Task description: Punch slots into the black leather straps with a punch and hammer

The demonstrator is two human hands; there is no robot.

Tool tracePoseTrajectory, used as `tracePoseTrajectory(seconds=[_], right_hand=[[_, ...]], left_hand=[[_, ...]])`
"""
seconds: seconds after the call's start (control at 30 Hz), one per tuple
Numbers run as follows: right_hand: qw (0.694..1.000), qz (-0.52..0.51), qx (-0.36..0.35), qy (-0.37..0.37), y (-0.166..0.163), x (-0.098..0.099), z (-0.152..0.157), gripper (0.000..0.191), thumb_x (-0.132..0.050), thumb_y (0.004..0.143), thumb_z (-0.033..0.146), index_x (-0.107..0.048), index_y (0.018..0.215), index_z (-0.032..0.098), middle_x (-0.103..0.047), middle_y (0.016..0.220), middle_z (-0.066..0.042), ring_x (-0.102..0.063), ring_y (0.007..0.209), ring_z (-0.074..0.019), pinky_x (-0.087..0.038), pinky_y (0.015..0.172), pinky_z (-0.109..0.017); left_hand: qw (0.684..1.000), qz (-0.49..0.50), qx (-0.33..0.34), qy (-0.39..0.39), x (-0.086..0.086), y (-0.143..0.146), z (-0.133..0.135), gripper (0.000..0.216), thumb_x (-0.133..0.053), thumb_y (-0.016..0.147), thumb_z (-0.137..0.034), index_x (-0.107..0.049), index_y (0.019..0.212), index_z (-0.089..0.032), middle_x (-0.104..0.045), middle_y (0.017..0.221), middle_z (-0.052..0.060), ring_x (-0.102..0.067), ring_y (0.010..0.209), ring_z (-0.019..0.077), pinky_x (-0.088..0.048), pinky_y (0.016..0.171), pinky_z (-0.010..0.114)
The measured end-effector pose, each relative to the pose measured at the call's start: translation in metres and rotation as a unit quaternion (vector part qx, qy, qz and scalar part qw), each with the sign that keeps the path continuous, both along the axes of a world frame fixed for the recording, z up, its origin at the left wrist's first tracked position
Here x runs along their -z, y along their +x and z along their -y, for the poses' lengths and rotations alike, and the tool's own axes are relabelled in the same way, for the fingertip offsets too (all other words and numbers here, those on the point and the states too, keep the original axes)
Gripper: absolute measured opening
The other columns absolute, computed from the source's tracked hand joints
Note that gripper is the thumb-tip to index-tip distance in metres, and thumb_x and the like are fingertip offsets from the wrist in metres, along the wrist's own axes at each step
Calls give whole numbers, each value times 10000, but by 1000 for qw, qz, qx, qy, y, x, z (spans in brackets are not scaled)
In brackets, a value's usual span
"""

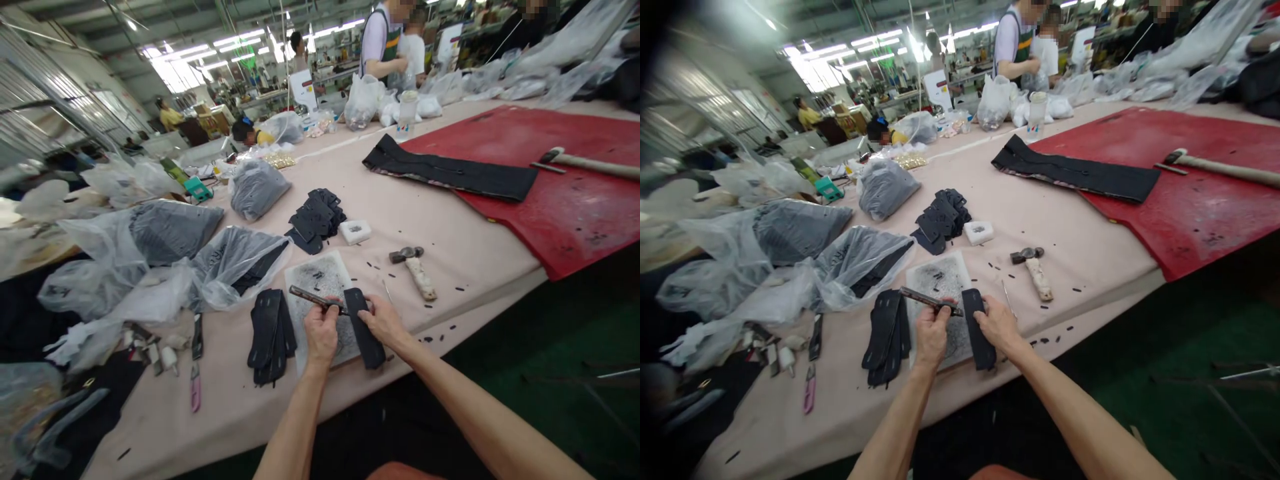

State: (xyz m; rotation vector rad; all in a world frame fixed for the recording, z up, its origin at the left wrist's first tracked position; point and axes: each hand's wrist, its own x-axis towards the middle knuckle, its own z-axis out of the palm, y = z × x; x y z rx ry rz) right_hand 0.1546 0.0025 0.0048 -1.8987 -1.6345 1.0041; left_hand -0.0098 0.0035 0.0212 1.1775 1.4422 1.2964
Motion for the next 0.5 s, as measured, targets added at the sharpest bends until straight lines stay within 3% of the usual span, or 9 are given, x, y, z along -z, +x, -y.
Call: tracePoseTrajectory(seconds=[0.17, 0.3, 0.5], right_hand=[[992, 85, 9, 92, -16, 10, 13, 337, -500, 936, 304, -635, 1232, 214, -651, 949, -71, -593, 862, -189, -374, 736, -280], [988, 120, 38, 88, -24, 13, 27, 350, -502, 944, 334, -627, 1253, 230, -592, 936, -59, -557, 752, -166, -346, 659, -282], [989, 91, 48, 110, -27, 15, 27, 322, -502, 941, 306, -630, 1223, 218, -578, 977, -56, -561, 814, -165, -360, 679, -276]], left_hand=[[1000, -28, 0, 2, 11, 0, -12, 212, -608, 827, -305, -711, 960, -176, -748, 947, 68, -685, 939, 217, -515, 921, 388], [999, -30, 20, -1, 15, 2, -19, 208, -607, 830, -294, -700, 973, -175, -748, 937, 67, -692, 905, 213, -534, 884, 377], [995, -63, 75, 3, 13, 4, -27, 172, -592, 834, -251, -693, 966, -205, -744, 934, 50, -697, 875, 208, -555, 841, 365]])
